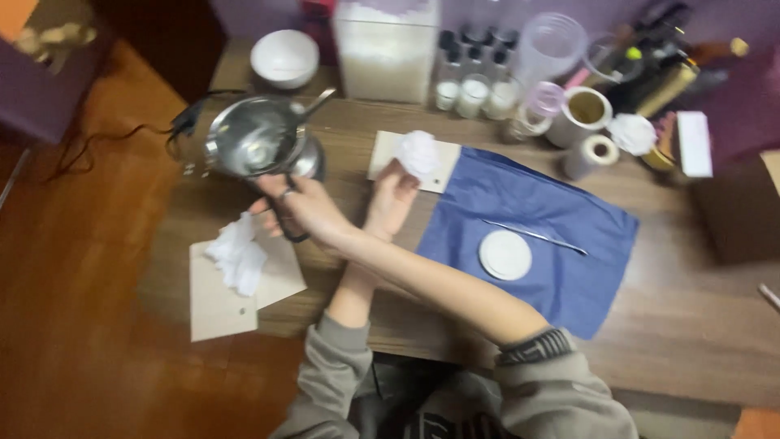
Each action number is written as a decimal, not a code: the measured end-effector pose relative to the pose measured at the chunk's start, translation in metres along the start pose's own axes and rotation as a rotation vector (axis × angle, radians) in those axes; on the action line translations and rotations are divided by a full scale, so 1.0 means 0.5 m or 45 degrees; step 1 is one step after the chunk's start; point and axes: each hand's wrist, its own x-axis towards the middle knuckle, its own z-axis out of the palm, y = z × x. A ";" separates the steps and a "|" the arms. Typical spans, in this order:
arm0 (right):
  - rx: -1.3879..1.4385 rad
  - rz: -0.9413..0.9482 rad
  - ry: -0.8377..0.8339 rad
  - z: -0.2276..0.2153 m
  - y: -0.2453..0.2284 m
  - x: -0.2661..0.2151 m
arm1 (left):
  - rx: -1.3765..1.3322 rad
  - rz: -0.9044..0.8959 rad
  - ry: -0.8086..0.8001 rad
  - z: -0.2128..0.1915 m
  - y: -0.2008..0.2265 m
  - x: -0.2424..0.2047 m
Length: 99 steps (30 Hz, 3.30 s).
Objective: Refining the shape of a wax flower by manually adjusting petals and applying liquid wax using a spoon.
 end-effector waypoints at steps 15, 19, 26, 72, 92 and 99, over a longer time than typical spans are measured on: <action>-1.583 -0.855 -0.315 -0.288 -0.231 -0.397 | -0.002 -0.174 0.131 -0.103 0.004 0.043; -2.765 -0.527 -0.212 -0.439 -0.241 -0.481 | -0.013 -0.169 0.184 -0.092 0.014 0.041; -2.699 0.155 -0.122 -0.487 -0.271 -0.476 | -0.010 -0.117 0.204 -0.034 0.039 -0.001; -0.279 0.047 -0.034 -0.011 -0.056 -0.052 | -0.044 -0.052 -0.003 0.048 0.052 -0.032; -0.223 -0.139 -0.064 -0.105 -0.265 -0.296 | 0.674 0.148 0.027 -0.008 0.024 -0.003; -0.386 -0.100 0.139 -0.244 -0.317 -0.449 | 1.219 0.390 0.078 -0.012 0.042 -0.002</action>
